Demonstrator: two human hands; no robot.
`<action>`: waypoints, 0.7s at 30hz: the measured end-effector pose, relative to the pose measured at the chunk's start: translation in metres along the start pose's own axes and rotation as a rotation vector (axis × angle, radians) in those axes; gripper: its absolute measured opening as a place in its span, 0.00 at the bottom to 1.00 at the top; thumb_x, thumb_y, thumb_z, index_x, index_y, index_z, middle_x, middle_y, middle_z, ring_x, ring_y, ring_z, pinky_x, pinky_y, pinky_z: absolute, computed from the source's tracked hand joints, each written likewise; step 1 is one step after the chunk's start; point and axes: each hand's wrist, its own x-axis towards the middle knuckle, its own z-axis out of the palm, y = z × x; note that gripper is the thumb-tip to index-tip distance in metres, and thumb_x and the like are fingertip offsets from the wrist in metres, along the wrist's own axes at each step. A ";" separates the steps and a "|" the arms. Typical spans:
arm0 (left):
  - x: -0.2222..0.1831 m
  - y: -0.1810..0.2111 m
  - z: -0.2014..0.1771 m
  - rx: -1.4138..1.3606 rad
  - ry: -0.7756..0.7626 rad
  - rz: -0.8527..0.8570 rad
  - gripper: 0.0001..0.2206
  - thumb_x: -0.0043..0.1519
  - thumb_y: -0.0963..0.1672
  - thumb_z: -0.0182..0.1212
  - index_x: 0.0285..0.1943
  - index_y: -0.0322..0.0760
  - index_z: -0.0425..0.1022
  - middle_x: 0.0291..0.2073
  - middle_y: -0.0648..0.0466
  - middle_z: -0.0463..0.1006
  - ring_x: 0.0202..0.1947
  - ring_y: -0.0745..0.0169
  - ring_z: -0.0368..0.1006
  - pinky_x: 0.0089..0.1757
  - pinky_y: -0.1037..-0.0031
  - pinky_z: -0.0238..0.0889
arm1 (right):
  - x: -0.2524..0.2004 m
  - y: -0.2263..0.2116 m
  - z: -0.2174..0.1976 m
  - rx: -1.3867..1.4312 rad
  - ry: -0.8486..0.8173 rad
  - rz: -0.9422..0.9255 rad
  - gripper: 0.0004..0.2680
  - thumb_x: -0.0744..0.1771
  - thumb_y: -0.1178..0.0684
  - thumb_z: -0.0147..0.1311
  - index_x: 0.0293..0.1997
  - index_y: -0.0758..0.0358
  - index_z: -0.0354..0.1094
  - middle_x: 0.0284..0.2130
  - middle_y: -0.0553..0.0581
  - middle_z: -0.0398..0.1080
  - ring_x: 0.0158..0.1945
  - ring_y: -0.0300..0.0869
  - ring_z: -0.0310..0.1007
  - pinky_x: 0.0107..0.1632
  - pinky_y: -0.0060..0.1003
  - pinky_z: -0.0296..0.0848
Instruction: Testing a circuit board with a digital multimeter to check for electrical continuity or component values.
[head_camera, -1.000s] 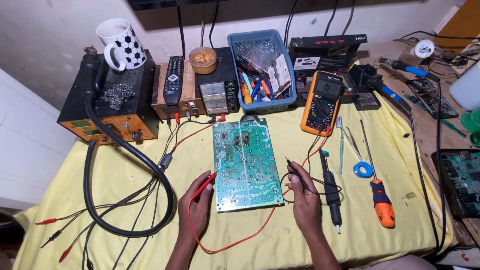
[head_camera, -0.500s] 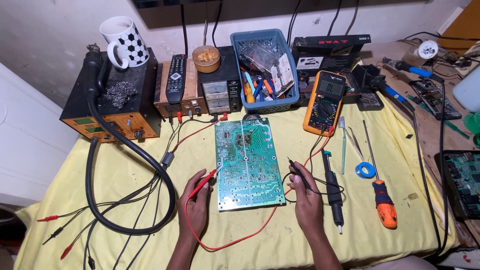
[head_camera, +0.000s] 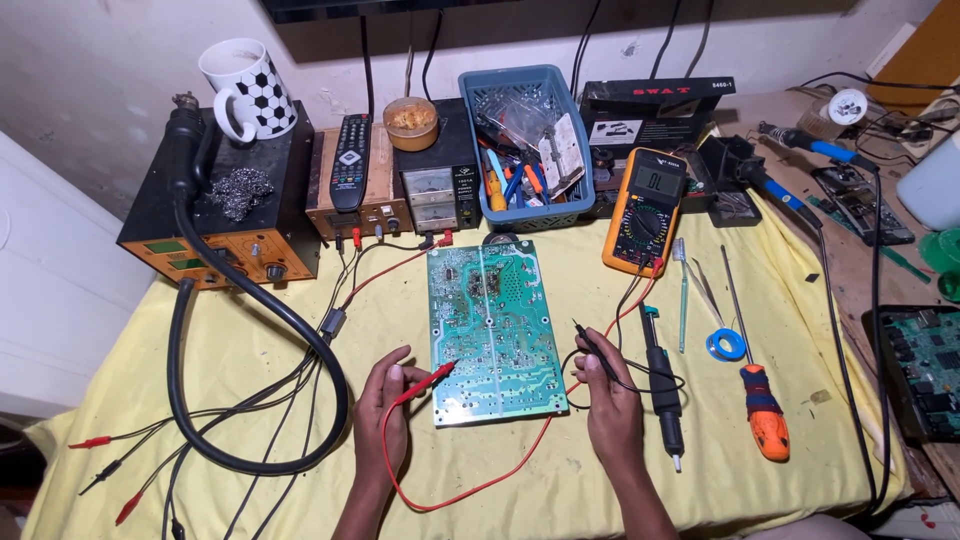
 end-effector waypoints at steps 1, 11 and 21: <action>0.001 -0.006 0.000 -0.001 0.001 0.002 0.22 0.68 0.52 0.45 0.59 0.35 0.76 0.31 0.52 0.84 0.43 0.61 0.80 0.58 0.67 0.66 | 0.001 0.001 0.000 0.000 -0.001 -0.002 0.17 0.70 0.50 0.46 0.66 0.64 0.65 0.55 0.58 0.75 0.48 0.39 0.73 0.51 0.34 0.74; 0.004 -0.013 -0.007 -0.043 0.008 -0.127 0.16 0.66 0.48 0.55 0.56 0.37 0.81 0.30 0.55 0.72 0.31 0.66 0.70 0.39 0.74 0.71 | 0.001 0.003 0.000 -0.018 -0.006 0.015 0.18 0.69 0.50 0.47 0.66 0.65 0.66 0.55 0.58 0.75 0.49 0.40 0.73 0.53 0.35 0.73; 0.005 -0.013 -0.001 -0.024 -0.007 -0.180 0.15 0.63 0.46 0.58 0.54 0.35 0.82 0.41 0.48 0.84 0.40 0.62 0.80 0.46 0.69 0.84 | 0.000 -0.013 0.003 -0.086 0.010 0.132 0.19 0.68 0.48 0.46 0.67 0.60 0.66 0.57 0.56 0.75 0.54 0.42 0.75 0.58 0.38 0.74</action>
